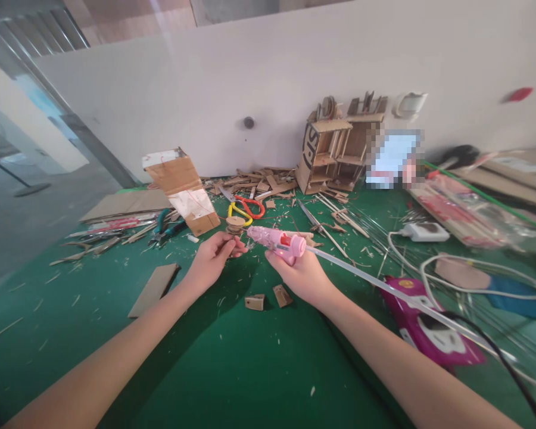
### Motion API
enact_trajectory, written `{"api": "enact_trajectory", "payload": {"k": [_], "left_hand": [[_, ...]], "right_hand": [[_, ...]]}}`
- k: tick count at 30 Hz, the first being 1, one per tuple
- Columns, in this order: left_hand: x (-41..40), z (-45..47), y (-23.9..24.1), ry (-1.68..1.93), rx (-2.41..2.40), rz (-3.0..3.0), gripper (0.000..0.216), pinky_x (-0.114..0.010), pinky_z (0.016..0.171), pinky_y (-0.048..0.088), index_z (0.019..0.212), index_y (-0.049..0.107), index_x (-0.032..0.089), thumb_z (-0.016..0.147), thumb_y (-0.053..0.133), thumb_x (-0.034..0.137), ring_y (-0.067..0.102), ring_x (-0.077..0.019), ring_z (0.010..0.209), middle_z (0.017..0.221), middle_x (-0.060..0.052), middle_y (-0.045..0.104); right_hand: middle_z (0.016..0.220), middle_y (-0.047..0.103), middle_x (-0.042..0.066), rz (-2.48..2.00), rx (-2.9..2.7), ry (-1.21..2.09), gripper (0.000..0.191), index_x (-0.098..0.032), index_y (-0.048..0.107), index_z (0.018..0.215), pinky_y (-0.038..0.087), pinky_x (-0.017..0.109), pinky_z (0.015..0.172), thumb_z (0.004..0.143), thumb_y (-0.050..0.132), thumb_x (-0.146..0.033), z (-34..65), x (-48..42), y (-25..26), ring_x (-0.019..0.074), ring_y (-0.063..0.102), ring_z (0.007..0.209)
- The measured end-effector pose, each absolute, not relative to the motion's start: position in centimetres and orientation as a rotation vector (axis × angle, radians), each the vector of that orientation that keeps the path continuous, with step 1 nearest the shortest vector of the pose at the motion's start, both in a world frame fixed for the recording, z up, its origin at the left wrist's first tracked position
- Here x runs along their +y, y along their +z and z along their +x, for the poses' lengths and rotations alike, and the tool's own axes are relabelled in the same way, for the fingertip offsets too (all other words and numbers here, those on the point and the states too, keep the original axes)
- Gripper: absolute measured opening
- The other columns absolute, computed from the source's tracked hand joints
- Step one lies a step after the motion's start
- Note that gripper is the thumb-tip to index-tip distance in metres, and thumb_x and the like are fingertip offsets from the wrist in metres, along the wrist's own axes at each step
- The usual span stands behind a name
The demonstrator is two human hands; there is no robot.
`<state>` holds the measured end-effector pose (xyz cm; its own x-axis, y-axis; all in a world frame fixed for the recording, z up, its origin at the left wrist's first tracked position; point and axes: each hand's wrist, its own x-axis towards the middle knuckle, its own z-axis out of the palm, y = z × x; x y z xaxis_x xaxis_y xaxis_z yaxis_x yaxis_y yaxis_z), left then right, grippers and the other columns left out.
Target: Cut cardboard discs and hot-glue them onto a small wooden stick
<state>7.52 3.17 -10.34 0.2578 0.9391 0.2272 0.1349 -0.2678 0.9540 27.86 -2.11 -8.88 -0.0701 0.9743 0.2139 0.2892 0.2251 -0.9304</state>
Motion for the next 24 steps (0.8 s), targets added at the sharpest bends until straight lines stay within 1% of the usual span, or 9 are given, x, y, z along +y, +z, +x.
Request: {"api": "enact_trajectory", "payload": {"k": [5,12,19,24], "left_hand": [[3.14,7.52,-10.29,1.118,1.008,1.63,0.022,-0.033,0.075,0.055,0.088,0.053,0.016,0.088,0.049,0.037,0.068,-0.0174,0.082,0.086,-0.006,0.064],[3.17,7.55,-10.25,1.114,1.003,1.618,0.021,-0.032,0.076,0.055,0.09,0.054,0.015,0.088,0.048,0.035,0.068,-0.0168,0.081,0.087,-0.006,0.064],[3.06,7.58,-10.08,1.109,1.004,1.611,0.02,-0.033,0.076,0.055,0.09,0.054,0.015,0.089,0.048,0.033,0.068,-0.0173,0.082,0.087,-0.006,0.064],[3.01,7.64,-10.05,1.111,1.016,1.598,0.021,-0.033,0.075,0.055,0.09,0.055,0.015,0.089,0.048,0.035,0.068,-0.0178,0.081,0.087,-0.007,0.065]], "right_hand": [[0.051,0.043,-0.006,-1.227,-1.547,0.909,0.039,-0.018,0.059,0.117,0.04,0.025,0.046,0.084,0.055,-0.039,27.78,-2.13,-8.82,0.0103,0.041,0.044],[0.051,0.041,-0.007,-1.223,-1.555,0.909,0.041,-0.018,0.058,0.119,0.04,0.025,0.046,0.084,0.054,-0.039,27.84,-2.09,-8.79,0.0101,0.039,0.043],[0.052,0.041,-0.006,-1.232,-1.548,0.895,0.036,-0.018,0.059,0.112,0.04,0.025,0.045,0.084,0.055,-0.04,27.98,-1.89,-9.23,0.0104,0.04,0.043],[0.051,0.041,-0.006,-1.234,-1.557,0.901,0.04,-0.02,0.058,0.119,0.04,0.025,0.045,0.084,0.054,-0.039,27.86,-2.01,-8.97,0.0104,0.039,0.043]]}}
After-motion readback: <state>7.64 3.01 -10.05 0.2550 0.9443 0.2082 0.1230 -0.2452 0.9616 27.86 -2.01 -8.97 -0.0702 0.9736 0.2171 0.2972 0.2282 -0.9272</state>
